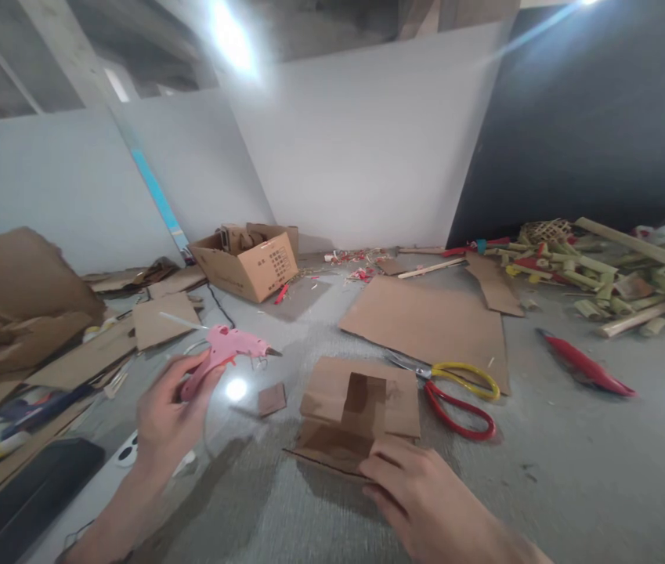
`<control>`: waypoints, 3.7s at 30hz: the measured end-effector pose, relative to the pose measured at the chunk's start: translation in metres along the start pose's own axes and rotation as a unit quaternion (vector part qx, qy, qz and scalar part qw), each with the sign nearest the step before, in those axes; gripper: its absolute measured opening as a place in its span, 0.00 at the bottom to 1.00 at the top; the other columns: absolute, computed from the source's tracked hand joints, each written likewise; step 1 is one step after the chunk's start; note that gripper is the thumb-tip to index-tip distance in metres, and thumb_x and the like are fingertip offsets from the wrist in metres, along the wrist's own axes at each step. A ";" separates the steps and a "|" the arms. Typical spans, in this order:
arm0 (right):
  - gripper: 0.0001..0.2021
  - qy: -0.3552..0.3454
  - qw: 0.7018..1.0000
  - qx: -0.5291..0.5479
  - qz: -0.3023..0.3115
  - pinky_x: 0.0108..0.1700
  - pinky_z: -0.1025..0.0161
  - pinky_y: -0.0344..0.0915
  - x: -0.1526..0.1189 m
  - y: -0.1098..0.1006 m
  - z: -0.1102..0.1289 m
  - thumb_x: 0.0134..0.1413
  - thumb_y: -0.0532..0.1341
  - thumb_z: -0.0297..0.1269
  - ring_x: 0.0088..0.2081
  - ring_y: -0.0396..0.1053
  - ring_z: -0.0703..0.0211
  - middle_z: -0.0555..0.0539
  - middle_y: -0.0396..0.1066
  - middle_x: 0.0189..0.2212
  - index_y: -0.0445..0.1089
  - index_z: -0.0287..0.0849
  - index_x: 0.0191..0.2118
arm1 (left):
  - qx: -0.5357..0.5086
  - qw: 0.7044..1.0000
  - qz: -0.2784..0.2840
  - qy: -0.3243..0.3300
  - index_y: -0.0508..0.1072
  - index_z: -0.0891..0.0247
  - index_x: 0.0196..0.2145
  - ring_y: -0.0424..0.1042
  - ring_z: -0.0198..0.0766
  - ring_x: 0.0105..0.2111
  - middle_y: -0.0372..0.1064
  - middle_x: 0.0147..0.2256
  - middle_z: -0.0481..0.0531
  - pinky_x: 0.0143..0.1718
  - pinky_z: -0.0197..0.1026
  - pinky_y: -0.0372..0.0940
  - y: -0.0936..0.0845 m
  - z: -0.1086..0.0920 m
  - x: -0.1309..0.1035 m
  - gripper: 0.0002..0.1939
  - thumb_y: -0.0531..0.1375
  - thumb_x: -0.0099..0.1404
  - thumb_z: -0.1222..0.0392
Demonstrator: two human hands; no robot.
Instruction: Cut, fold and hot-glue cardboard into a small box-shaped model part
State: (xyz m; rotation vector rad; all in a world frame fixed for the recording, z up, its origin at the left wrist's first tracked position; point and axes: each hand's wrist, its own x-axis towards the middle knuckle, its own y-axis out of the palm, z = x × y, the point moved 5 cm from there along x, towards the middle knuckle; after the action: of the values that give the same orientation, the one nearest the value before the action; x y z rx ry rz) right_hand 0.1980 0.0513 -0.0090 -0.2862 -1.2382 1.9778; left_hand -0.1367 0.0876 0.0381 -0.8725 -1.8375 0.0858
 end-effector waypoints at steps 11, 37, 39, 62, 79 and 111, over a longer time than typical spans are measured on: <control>0.10 0.002 1.000 -0.002 0.001 0.42 0.59 0.70 0.000 -0.002 0.002 0.65 0.59 0.24 0.40 0.74 0.55 0.48 0.75 0.40 0.75 0.44 0.45 | -0.014 1.000 0.018 -0.005 0.75 0.61 0.44 0.69 0.36 0.31 0.71 0.36 0.50 0.32 0.36 0.64 0.004 0.003 -0.003 0.11 0.64 0.67 0.54; 0.09 -0.080 0.973 -0.019 -0.214 0.50 0.50 0.70 0.000 -0.027 0.009 0.62 0.60 0.25 0.48 0.69 0.50 0.42 0.71 0.44 0.69 0.44 0.46 | -0.025 0.998 0.051 0.001 0.73 0.59 0.44 0.73 0.43 0.41 0.72 0.42 0.53 0.43 0.41 0.68 0.011 -0.004 -0.007 0.17 0.69 0.60 0.54; 0.09 -0.076 0.973 -0.033 -0.214 0.54 0.47 0.69 0.000 -0.026 0.006 0.61 0.62 0.26 0.53 0.67 0.48 0.42 0.70 0.46 0.69 0.44 0.45 | -0.022 0.998 0.055 0.001 0.73 0.59 0.44 0.73 0.42 0.40 0.72 0.41 0.52 0.40 0.40 0.68 0.012 -0.008 -0.006 0.16 0.69 0.60 0.53; 0.06 -0.025 0.983 0.018 -0.180 0.42 0.59 0.72 0.005 -0.031 0.006 0.67 0.57 0.28 0.39 0.73 0.58 0.45 0.75 0.38 0.71 0.43 0.42 | -0.034 0.992 0.106 -0.063 0.68 0.58 0.41 0.66 0.34 0.23 0.73 0.28 0.45 0.27 0.36 0.64 0.013 -0.012 -0.010 0.21 0.68 0.57 0.47; 0.11 -0.052 0.984 -0.011 -0.168 0.38 0.61 0.73 0.002 -0.023 0.005 0.71 0.56 0.34 0.36 0.75 0.59 0.45 0.77 0.36 0.77 0.42 0.45 | 0.017 0.986 0.106 0.129 0.69 0.59 0.39 0.64 0.32 0.21 0.63 0.23 0.41 0.25 0.33 0.63 0.010 -0.041 -0.014 0.12 0.64 0.64 0.50; 0.09 -0.041 0.986 0.020 -0.163 0.39 0.60 0.71 0.002 -0.017 0.000 0.69 0.59 0.33 0.37 0.74 0.57 0.45 0.76 0.37 0.77 0.41 0.45 | 0.024 0.968 0.158 0.192 0.70 0.60 0.43 0.79 0.34 0.27 0.80 0.33 0.47 0.30 0.31 0.70 0.011 -0.047 -0.016 0.03 0.58 0.71 0.61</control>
State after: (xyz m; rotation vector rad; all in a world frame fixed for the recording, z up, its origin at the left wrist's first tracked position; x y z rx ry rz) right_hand 0.2049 0.0568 0.0055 0.0192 -1.2099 1.7407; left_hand -0.0889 0.0709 0.0418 -1.0616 -1.3243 0.1490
